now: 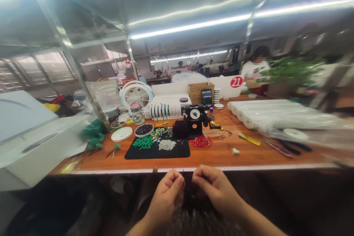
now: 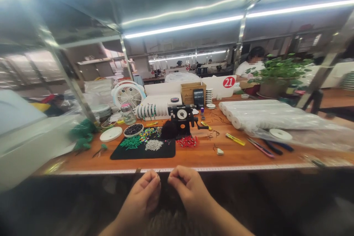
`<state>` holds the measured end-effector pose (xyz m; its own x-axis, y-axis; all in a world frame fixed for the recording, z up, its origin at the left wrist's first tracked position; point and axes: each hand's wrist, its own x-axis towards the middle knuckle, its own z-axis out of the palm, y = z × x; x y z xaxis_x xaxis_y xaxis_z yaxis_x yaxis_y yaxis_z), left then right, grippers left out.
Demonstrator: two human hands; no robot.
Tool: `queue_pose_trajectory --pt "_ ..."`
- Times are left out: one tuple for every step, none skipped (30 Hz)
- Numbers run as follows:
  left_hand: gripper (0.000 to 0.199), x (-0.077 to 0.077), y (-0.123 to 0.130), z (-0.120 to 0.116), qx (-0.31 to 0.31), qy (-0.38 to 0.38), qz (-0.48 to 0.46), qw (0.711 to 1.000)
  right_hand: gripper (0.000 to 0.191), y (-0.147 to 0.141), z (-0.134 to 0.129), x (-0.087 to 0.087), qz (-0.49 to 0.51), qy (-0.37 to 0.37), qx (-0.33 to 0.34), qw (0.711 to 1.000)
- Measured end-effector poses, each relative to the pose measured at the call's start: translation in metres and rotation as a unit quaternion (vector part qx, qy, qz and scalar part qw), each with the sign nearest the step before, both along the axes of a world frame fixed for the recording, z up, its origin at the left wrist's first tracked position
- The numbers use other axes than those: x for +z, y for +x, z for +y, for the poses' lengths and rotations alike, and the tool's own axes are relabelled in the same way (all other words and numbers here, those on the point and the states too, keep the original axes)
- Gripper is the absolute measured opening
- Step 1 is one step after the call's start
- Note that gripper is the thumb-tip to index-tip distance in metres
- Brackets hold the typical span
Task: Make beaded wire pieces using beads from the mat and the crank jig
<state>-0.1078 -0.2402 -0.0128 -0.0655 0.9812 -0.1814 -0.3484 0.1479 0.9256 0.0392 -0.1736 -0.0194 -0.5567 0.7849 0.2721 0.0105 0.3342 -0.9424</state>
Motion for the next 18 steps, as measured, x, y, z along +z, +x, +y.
queue_pose_trajectory --pt "0.037 0.0 0.0 0.0 -0.003 0.006 -0.011 1.0 0.024 0.0 0.0 0.001 0.005 -0.012 0.003 1.0" --pt "0.036 0.0 0.0 0.001 -0.009 0.013 -0.015 1.0 0.024 0.001 0.001 0.001 0.008 -0.02 0.006 1.0" --pt "0.036 0.001 -0.001 0.001 -0.018 0.019 -0.015 1.0 0.025 0.002 0.001 0.002 0.008 -0.023 0.01 1.0" --pt "0.035 0.001 -0.002 0.001 -0.026 0.024 -0.008 0.999 0.025 0.002 0.001 0.002 0.008 -0.023 0.014 1.0" --pt "0.035 0.001 -0.003 0.001 -0.033 0.027 0.002 0.999 0.026 0.003 0.001 0.003 0.007 -0.021 0.017 1.0" --pt "0.035 0.001 -0.004 0.0 -0.039 0.028 0.012 0.999 0.026 0.004 0.001 0.003 0.006 -0.017 0.021 1.0" --pt "0.035 0.002 -0.005 0.0 -0.044 0.028 0.021 0.998 0.026 0.005 0.001 0.003 0.007 -0.013 0.025 1.0" --pt "0.035 0.002 -0.006 0.0 -0.046 0.028 0.024 0.998 0.025 0.006 0.002 0.003 0.01 -0.01 0.028 1.0" --pt "0.035 0.002 -0.007 0.0 -0.046 0.028 0.022 0.998 0.024 0.007 0.003 0.002 0.014 -0.009 0.029 0.999" --pt "0.035 0.003 -0.008 0.0 -0.047 0.028 0.016 0.998 0.024 0.008 0.004 0.002 0.021 -0.009 0.025 0.999" --pt "0.034 0.004 -0.009 0.0 -0.048 0.028 0.01 0.998 0.025 0.009 0.006 0.001 0.029 -0.01 0.012 0.999" --pt "0.033 0.005 -0.01 0.0 -0.049 0.027 0.003 0.998 0.027 0.01 0.008 0.001 0.035 -0.01 -0.009 0.999" --pt "0.033 0.007 -0.01 0.0 -0.05 0.024 -0.002 0.998 0.03 0.011 0.01 0.001 0.037 -0.008 -0.037 0.999" --pt "0.032 0.009 -0.011 0.001 -0.054 0.018 -0.01 0.998 0.031 0.012 0.011 0.001 0.032 0.002 -0.065 0.997" --pt "0.031 0.011 -0.011 0.001 -0.058 0.011 -0.019 0.998 0.033 0.014 0.012 0.002 0.023 0.022 -0.089 0.996" --pt "0.03 0.012 -0.01 0.001 -0.06 0.004 -0.032 0.998 0.033 0.015 0.013 0.003 0.011 0.048 -0.103 0.993" --pt "0.029 0.013 -0.01 0.001 -0.06 -0.003 -0.046 0.997 0.031 0.015 0.012 0.005 0.002 0.073 -0.104 0.992" --pt "0.028 0.014 -0.009 0.001 -0.059 -0.007 -0.059 0.996 0.029 0.015 0.01 0.007 -0.001 0.091 -0.093 0.991"
